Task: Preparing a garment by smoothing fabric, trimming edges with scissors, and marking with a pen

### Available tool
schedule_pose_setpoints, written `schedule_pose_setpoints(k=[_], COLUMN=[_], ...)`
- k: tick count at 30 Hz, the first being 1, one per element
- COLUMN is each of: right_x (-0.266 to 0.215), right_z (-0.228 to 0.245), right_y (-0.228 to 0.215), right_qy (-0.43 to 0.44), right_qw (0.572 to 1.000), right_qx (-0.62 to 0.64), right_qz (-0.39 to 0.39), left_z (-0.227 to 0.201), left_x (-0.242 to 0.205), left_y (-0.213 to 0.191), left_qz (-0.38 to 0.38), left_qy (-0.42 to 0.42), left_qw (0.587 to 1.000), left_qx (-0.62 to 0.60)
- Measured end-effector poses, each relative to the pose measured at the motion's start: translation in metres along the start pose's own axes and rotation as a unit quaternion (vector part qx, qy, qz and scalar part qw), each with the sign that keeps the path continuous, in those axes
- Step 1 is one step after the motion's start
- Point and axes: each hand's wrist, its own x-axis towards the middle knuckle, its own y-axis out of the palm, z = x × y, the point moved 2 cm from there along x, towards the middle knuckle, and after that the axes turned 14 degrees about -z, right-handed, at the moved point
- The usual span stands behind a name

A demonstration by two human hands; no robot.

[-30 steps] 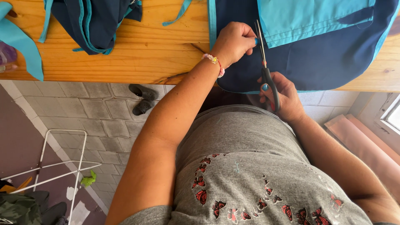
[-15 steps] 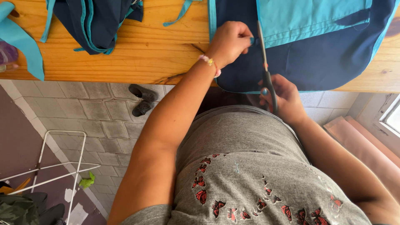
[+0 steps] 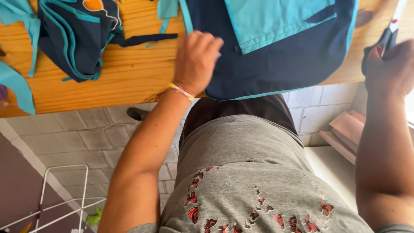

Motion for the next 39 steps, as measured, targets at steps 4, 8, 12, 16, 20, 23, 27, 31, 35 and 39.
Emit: schedule_pose_setpoints(k=[4, 8, 12, 16, 20, 23, 27, 31, 35, 39], right_x=[0.037, 0.029, 0.030, 0.036, 0.031, 0.034, 0.044, 0.047, 0.041, 0.037], right_z=[-0.006, 0.029, 0.033, 0.039, 0.093, 0.113, 0.100, 0.052, 0.015, 0.009], right_y=[0.022, -0.012, -0.028, -0.023, -0.020, -0.010, -0.006, -0.010, -0.009, -0.017], right_qy=[-0.188, -0.195, -0.205, -0.449, -0.538, -0.548, -0.476, -0.442, -0.395, -0.354], right_qw=[0.980, 0.964, 0.968, 0.888, 0.815, 0.816, 0.861, 0.877, 0.904, 0.927], right_qx=[-0.055, -0.164, -0.100, 0.049, 0.206, 0.176, 0.179, 0.179, 0.147, 0.098], right_qz=[-0.043, 0.072, 0.109, -0.084, -0.059, -0.060, -0.006, -0.050, -0.068, -0.080], left_z=[-0.054, -0.081, -0.086, -0.092, -0.095, -0.094, -0.107, -0.135, -0.162, -0.169], left_x=[0.002, 0.012, 0.015, 0.022, 0.023, 0.020, 0.034, 0.054, 0.075, 0.077], left_y=[0.030, 0.057, 0.063, 0.062, 0.066, 0.070, 0.063, 0.092, 0.151, 0.188], left_qz=[0.043, 0.063, 0.047, 0.028, 0.019, 0.017, 0.060, 0.063, 0.073, 0.127], left_qy=[0.049, 0.002, 0.014, 0.055, 0.089, 0.082, 0.010, -0.194, -0.269, -0.256], left_qw=[0.997, 0.998, 0.999, 0.998, 0.994, 0.993, 0.997, 0.978, 0.958, 0.958], left_qx=[-0.051, -0.032, 0.002, 0.032, 0.064, 0.081, 0.053, -0.047, -0.066, -0.012])
